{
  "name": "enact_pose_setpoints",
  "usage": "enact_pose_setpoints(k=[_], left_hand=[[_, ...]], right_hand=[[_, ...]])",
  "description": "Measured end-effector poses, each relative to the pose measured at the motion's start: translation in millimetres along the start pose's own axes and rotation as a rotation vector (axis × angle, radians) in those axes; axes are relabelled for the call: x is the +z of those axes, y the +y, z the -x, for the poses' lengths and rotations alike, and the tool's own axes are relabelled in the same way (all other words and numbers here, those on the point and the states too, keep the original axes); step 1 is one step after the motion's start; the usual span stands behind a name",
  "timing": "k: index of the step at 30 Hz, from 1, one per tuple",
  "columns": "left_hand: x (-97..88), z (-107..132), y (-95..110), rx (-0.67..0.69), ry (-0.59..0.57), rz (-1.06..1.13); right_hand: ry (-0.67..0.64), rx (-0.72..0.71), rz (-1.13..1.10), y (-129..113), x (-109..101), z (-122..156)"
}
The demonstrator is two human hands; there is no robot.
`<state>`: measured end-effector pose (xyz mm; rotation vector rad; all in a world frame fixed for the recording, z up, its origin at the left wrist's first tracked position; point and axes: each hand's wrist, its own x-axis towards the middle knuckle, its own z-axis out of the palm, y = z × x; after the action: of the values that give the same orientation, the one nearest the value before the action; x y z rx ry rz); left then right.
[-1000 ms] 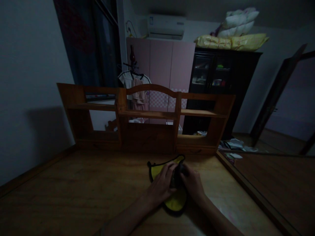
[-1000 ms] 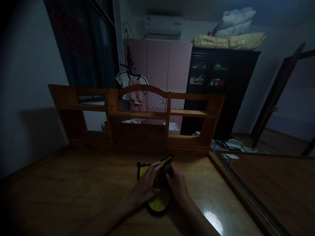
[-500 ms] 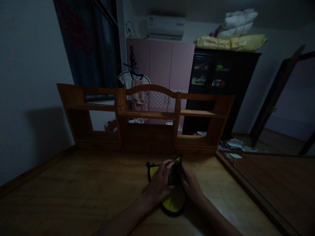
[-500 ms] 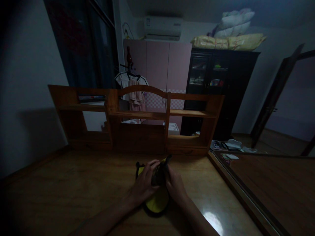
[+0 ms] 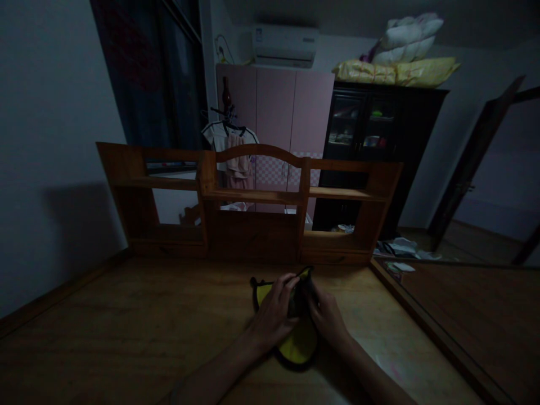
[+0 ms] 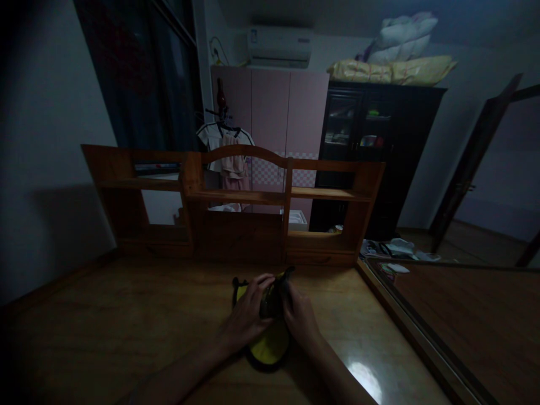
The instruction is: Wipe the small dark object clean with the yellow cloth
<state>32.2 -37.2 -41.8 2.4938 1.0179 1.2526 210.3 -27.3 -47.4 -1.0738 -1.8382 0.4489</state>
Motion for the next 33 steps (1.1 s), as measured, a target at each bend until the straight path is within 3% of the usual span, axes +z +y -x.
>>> enact_pose_setpoints(k=[16, 22, 29, 33], left_hand=[[0.2, 0.1, 0.2, -0.002, 0.012, 0.003], [0.3, 1.7, -4.7, 0.054, 0.008, 0.029], [-3.7, 2.9, -4.9, 0.153, -0.029, 0.037], [-5.7, 0.7, -3.2, 0.185, -0.078, -0.016]], right_hand=[[0.03, 0.016, 0.054, 1.0, 0.2, 0.4], [-0.063, 0.075, 0.031, -1.0, 0.1, -0.4], [-0.118, 0.09, -0.25, -4.3, -0.3, -0.2], [-0.079, 0.088, -0.265, -3.5, 1.7, 1.3]])
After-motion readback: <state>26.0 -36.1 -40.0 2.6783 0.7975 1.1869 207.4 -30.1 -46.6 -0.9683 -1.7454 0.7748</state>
